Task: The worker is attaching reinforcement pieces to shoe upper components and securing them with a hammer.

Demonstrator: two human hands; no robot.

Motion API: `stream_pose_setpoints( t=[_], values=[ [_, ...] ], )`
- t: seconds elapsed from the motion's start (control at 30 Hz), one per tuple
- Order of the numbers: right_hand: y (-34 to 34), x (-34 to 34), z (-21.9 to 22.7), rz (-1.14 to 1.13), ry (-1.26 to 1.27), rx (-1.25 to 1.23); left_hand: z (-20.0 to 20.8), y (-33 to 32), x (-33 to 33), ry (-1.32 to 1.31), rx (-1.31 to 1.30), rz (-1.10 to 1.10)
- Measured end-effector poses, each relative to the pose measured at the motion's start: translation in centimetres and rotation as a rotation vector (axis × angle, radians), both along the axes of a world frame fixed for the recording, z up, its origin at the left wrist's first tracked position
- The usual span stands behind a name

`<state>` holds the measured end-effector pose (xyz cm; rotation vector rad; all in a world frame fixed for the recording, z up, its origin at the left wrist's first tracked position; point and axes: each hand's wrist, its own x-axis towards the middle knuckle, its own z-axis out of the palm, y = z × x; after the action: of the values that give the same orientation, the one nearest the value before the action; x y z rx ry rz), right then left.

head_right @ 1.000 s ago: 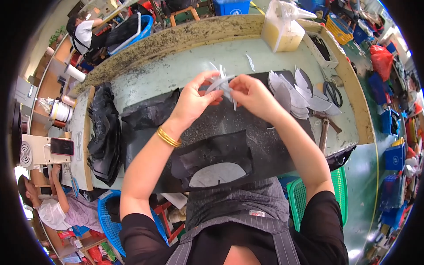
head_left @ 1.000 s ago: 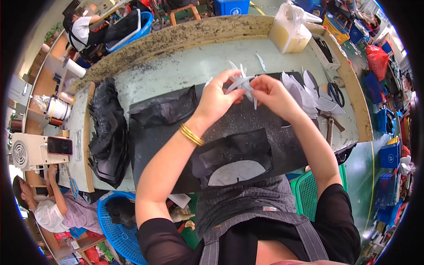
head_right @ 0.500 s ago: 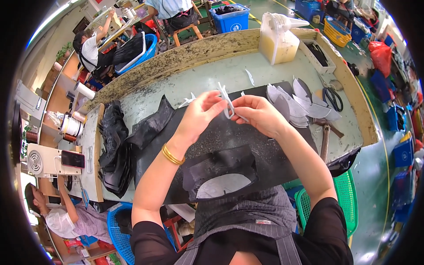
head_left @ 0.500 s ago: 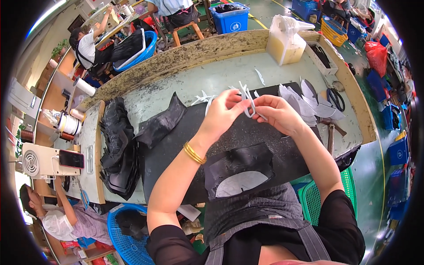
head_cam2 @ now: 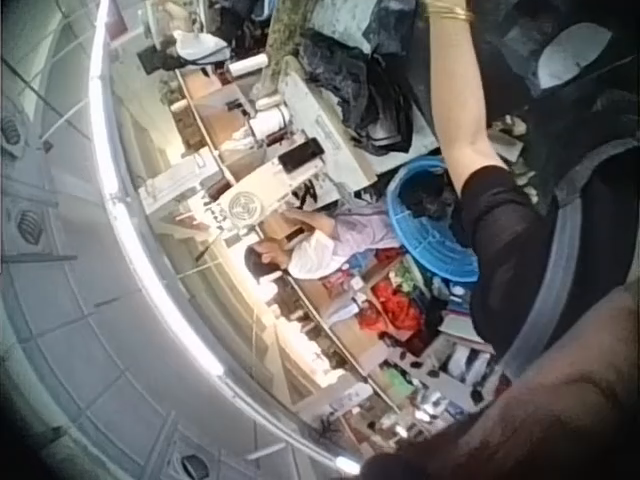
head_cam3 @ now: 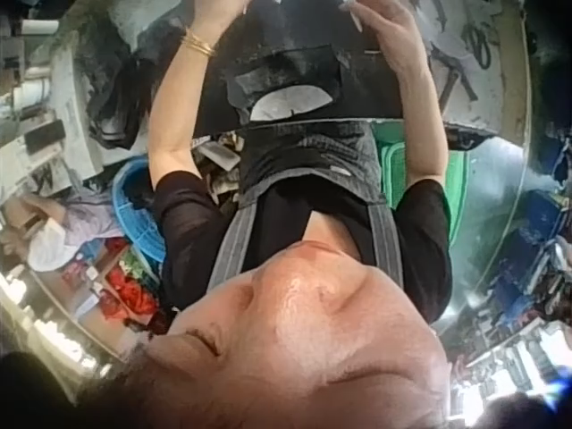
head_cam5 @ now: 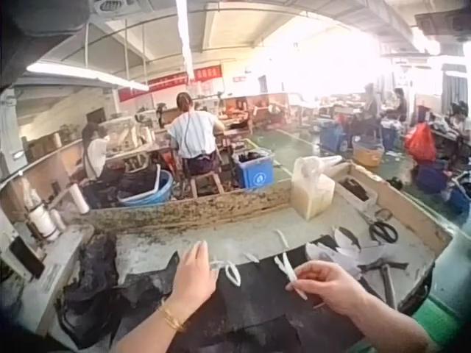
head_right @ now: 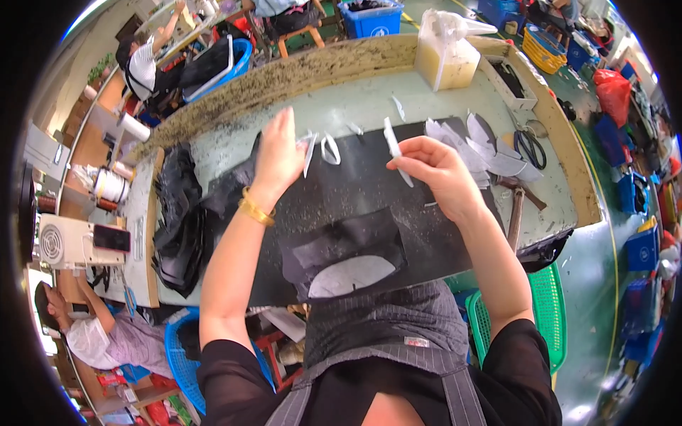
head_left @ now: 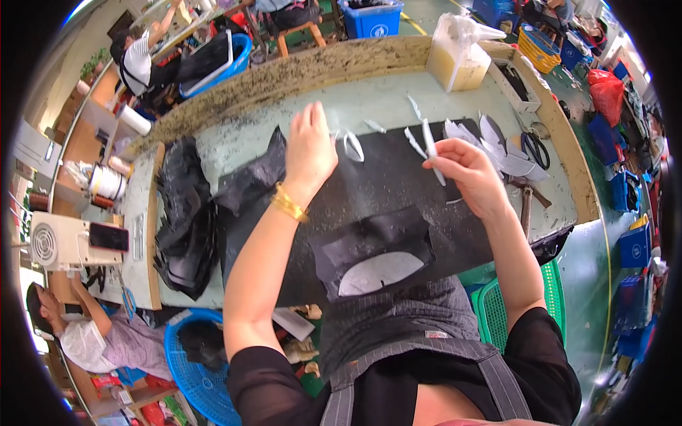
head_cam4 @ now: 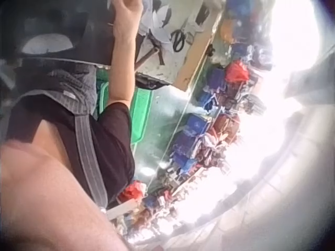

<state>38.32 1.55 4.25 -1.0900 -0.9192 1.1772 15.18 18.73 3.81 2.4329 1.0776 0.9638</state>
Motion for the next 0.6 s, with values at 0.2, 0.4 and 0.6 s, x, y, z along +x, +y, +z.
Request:
stream_pose_setpoints(
  t=[0.2, 0.4, 0.6],
  values=[
    [-7.3, -4.0, 2.7, 0.094, 0.124, 0.102, 3.8, -18.1, -6.6, 0.128, 0.123, -0.365],
    [-8.6, -12.3, 0.0, 0.210, -0.430, 0.062, -3.7, -21.3, -8.9, 0.437, 0.256, -0.346],
    [-8.3, -13.0, -2.9, 0.111, -0.824, 0.033, -5.5, -24.0, -9.8, 0.394, 0.297, -0.220]
  ],
)
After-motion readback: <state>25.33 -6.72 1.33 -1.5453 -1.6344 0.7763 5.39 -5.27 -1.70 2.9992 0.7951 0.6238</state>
